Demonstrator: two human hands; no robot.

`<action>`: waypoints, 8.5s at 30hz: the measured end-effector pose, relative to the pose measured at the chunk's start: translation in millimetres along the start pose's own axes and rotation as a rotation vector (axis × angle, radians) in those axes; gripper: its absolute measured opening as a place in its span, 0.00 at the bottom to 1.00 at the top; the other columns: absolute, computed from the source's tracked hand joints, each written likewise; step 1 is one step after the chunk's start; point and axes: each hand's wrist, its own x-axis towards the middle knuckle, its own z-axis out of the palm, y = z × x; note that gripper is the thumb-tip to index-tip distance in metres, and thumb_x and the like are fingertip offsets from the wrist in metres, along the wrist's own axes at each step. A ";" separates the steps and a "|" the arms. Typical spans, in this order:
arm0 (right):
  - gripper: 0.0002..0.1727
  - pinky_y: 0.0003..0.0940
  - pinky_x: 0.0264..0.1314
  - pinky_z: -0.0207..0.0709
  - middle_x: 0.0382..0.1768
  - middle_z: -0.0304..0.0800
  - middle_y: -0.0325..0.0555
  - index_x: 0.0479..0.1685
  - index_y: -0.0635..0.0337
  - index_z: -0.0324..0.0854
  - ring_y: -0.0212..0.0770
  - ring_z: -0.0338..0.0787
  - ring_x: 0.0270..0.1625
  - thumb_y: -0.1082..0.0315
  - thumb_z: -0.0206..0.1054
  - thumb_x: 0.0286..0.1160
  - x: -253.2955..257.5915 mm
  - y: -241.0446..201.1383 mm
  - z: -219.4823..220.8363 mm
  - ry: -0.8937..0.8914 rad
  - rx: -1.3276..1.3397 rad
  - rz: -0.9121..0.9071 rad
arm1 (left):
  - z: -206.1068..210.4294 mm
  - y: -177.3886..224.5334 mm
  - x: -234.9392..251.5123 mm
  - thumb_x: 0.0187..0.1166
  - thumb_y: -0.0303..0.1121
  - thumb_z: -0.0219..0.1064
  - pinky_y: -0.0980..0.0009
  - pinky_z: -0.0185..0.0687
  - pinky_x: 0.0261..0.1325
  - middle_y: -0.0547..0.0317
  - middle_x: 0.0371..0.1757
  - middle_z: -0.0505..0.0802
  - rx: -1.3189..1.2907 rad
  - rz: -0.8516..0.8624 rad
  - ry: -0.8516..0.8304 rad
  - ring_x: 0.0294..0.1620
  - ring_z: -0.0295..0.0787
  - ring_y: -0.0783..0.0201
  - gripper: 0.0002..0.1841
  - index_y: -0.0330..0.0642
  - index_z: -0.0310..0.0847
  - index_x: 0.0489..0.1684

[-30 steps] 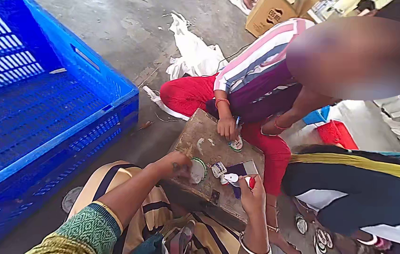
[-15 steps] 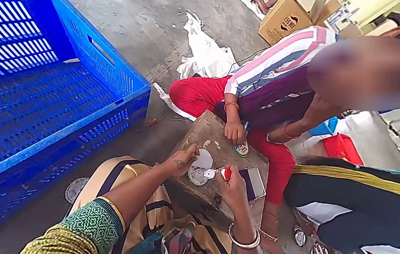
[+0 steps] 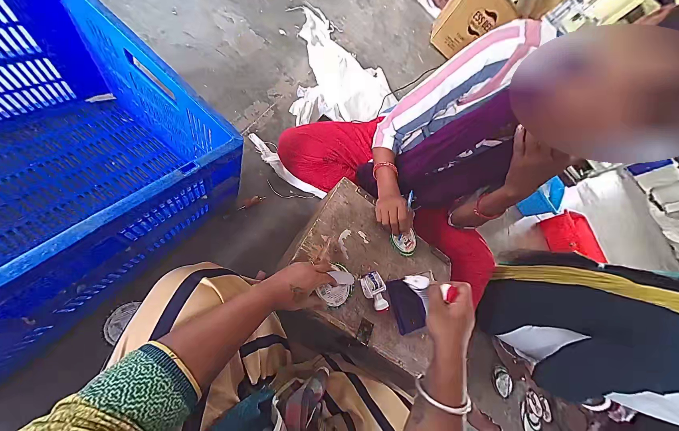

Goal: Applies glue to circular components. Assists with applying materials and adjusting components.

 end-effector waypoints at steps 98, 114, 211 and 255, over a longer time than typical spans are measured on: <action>0.14 0.35 0.43 0.76 0.36 0.84 0.48 0.50 0.73 0.78 0.33 0.82 0.37 0.67 0.63 0.78 -23.4 -15.9 5.4 -0.172 0.128 -0.181 | -5.5 6.8 7.0 0.83 0.41 0.70 0.52 0.77 0.54 0.44 0.38 0.91 -0.254 -0.296 0.246 0.43 0.86 0.52 0.18 0.29 0.88 0.39; 0.16 0.56 0.46 0.81 0.35 0.90 0.59 0.55 0.71 0.79 0.57 0.92 0.40 0.65 0.67 0.82 -45.0 -63.0 87.9 -0.395 -0.138 -0.146 | -1.9 5.9 5.7 0.92 0.26 0.53 0.41 0.82 0.58 0.35 0.52 0.92 -0.253 -0.292 0.317 0.49 0.92 0.38 0.22 0.44 0.66 0.84; 0.29 0.64 0.72 0.72 0.67 0.80 0.74 0.68 0.75 0.76 0.71 0.80 0.71 0.61 0.74 0.76 -75.1 102.7 17.5 -0.035 -0.290 0.391 | 30.3 6.0 3.0 0.79 0.16 0.60 0.41 0.83 0.63 0.38 0.58 0.94 0.398 0.117 0.255 0.63 0.90 0.35 0.13 0.32 0.90 0.51; 0.19 0.67 0.54 0.77 0.46 0.90 0.70 0.60 0.74 0.80 0.67 0.91 0.50 0.65 0.63 0.84 8.0 7.7 3.1 -0.246 -0.267 -0.040 | 11.7 -2.1 16.4 0.62 0.27 0.83 0.46 0.68 0.82 0.40 0.77 0.83 -0.186 -0.112 0.180 0.79 0.78 0.43 0.47 0.31 0.59 0.86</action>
